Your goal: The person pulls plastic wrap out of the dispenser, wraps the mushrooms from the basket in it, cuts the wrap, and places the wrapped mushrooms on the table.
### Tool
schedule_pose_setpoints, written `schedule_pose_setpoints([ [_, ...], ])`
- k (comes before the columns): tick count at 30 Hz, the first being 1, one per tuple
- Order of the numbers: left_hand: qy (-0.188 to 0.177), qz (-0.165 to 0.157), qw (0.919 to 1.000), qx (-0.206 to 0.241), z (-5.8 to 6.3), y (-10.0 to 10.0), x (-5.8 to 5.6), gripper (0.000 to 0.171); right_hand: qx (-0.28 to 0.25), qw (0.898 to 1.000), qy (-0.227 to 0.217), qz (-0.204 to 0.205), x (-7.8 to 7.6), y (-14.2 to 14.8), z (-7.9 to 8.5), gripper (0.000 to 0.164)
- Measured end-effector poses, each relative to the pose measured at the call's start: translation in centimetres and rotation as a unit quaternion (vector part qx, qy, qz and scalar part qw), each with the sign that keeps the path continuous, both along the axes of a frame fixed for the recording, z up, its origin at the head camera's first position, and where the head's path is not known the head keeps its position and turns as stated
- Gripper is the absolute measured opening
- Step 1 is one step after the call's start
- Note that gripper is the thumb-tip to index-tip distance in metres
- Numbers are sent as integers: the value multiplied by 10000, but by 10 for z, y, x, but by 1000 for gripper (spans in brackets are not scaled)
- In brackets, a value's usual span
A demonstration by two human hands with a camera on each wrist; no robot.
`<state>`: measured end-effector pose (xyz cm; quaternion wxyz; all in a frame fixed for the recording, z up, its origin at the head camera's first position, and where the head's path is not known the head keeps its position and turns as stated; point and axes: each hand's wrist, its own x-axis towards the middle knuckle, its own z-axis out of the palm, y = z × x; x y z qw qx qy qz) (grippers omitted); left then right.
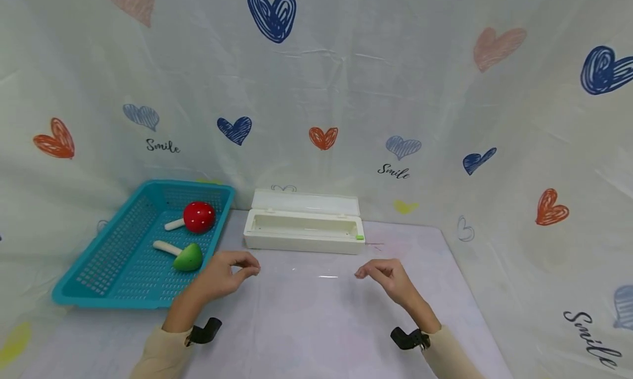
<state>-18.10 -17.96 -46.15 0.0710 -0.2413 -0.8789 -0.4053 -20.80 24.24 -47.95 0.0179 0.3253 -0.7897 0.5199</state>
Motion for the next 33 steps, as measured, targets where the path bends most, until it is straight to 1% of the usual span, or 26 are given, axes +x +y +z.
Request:
schedule_pose_setpoints([
  [2, -427, -148, 9982, -388, -5, 0, 3, 1, 205, 9998, -80, -30, 4, -1, -11, 28],
  [4, -787, -298, 9943, -656, -12, 1, 3, 5, 381, 9990, -186, -117, 7, -3, -20, 29],
  [5, -910, -360, 9924, -740, -15, 1, 3, 6, 465, 9985, -244, -180, 8, -4, -25, 30],
  [7, -1055, -414, 9899, -854, -22, 3, 4, 9, 603, 9971, -351, -301, 8, -6, -34, 32],
  [9, -1150, -377, 9878, -977, -28, 5, 4, 12, 700, 9960, -394, -387, 6, -8, -43, 33],
  [13, -1261, -303, 9843, -1195, -36, 8, 4, 10, 915, 9928, -448, -623, 4, -9, -58, 31],
  [16, -1320, -364, 9817, -1324, -41, 10, 2, 6, 1171, 9874, -653, -843, 4, -10, -66, 29],
  [19, -1531, -367, 9767, -1461, -48, 12, 0, 4, 1439, 9804, -882, -1012, 5, -13, -71, 30],
  [23, -1883, -243, 9696, -1543, -58, 11, -2, 3, 1561, 9752, -1062, -1151, 7, -15, -73, 25],
  [25, -1961, -153, 9684, -1531, -62, 9, -2, 5, 1514, 9749, -1170, -1139, 7, -14, -75, 20],
  [27, -1997, -45, 9690, -1456, -65, 6, -2, 8, 1434, 9743, -1339, -1102, 7, -11, -77, 16],
  [31, -2140, 331, 9677, -1289, -66, 7, -2, 13, 1313, 9728, -1609, -1028, 7, -4, -78, 10],
  [33, -2147, 454, 9675, -1257, -65, 9, -2, 12, 1353, 9718, -1656, -989, 6, -2, -76, 8],
])
